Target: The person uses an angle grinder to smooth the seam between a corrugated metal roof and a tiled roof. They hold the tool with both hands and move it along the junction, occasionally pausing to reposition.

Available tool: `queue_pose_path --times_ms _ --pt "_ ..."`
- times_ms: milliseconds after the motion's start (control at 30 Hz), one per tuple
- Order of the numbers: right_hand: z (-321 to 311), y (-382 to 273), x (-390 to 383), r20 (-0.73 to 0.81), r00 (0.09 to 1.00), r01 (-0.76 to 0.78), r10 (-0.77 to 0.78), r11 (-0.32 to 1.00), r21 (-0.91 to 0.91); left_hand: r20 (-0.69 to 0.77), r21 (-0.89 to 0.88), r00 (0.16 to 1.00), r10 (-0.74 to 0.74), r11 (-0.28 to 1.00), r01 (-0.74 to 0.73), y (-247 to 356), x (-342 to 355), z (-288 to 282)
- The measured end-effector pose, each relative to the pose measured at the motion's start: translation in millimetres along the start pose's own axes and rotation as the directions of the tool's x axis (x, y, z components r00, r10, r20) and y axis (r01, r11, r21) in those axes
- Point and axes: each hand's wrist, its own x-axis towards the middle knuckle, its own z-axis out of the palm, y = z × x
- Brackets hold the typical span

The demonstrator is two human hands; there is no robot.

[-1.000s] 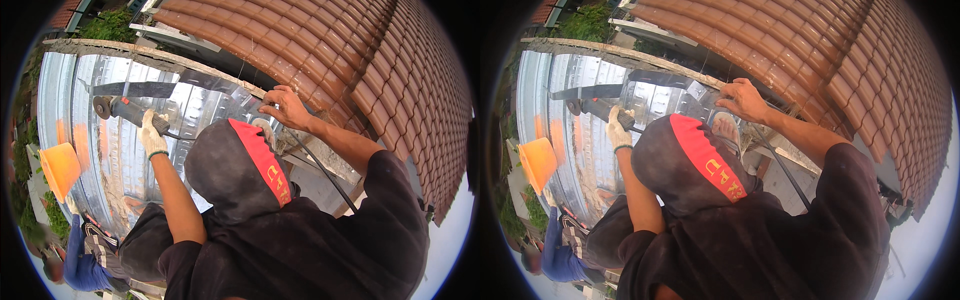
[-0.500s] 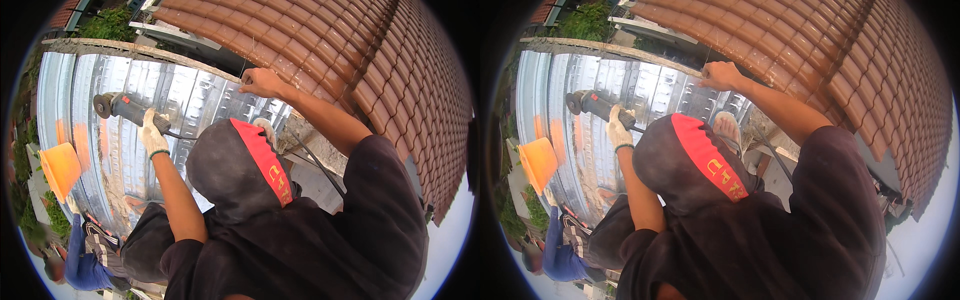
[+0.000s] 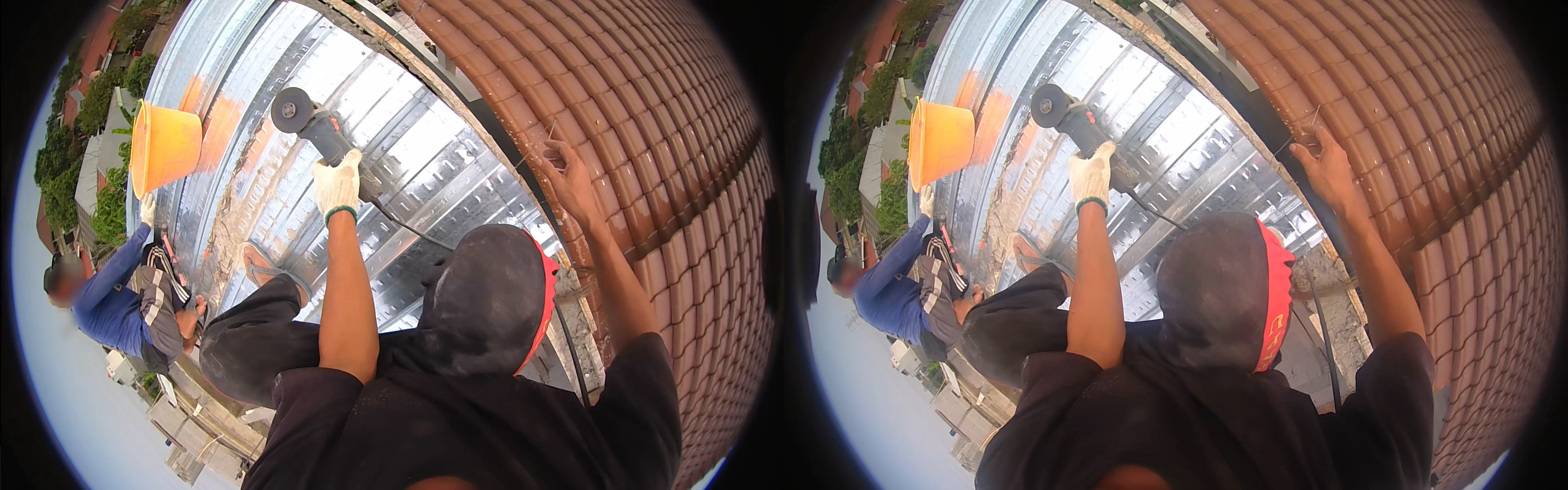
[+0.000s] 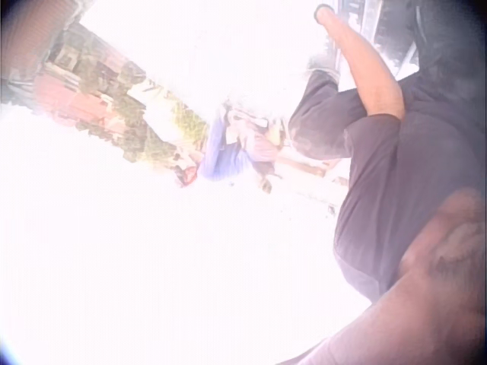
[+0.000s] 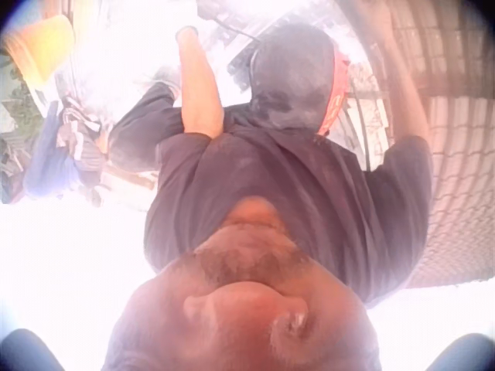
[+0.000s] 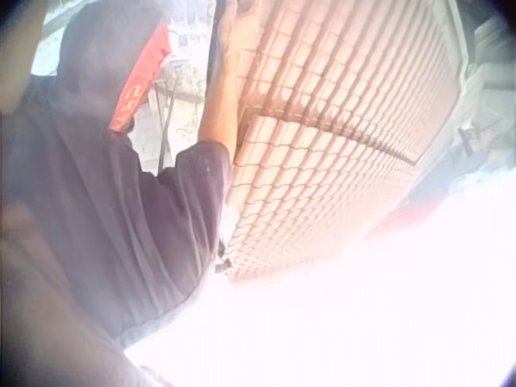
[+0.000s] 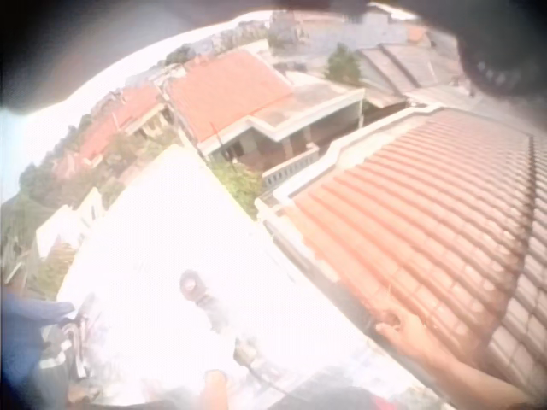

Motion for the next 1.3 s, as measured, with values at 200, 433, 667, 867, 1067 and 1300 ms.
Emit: queue_pose_path --times_ms 200,433,667,867,1067,1300 --pt "-8.4 11.6 -15.1 -0.047 0.999 -0.016 0.016 1.0 -0.005 -0.245 0.449 0.91 0.335 0.871 -0.2 32.6 -39.4 -0.6" --pt "-56.0 58.0 -37.1 -0.204 0.977 -0.07 0.065 0.997 -0.014 0.398 -0.064 0.257 0.881 0.306 -0.95 91.2 -123.5 91.9" --pt "-84.4 42.2 -64.7 -0.295 0.946 -0.144 0.131 0.989 -0.022 0.937 -0.075 -0.118 0.329 -0.14 -0.987 87.3 -178.7 169.7" --pt "-89.7 76.5 -88.3 -0.4 0.895 -0.197 0.197 0.979 0.042 0.959 -0.089 -0.117 0.256 -0.117 -0.989 79.0 -213.6 157.9" --pt "-96.3 67.8 -104.8 -0.395 0.87 -0.292 0.295 0.954 0.071 0.877 -0.213 -0.339 0.339 -0.358 -0.909 80.7 -178.7 162.4" --pt "-98.4 100.8 -126.5 -0.432 0.851 -0.317 0.298 0.948 0.029 0.862 -0.314 -0.396 0.317 -0.279 -0.907 60.9 -216.3 207.6"
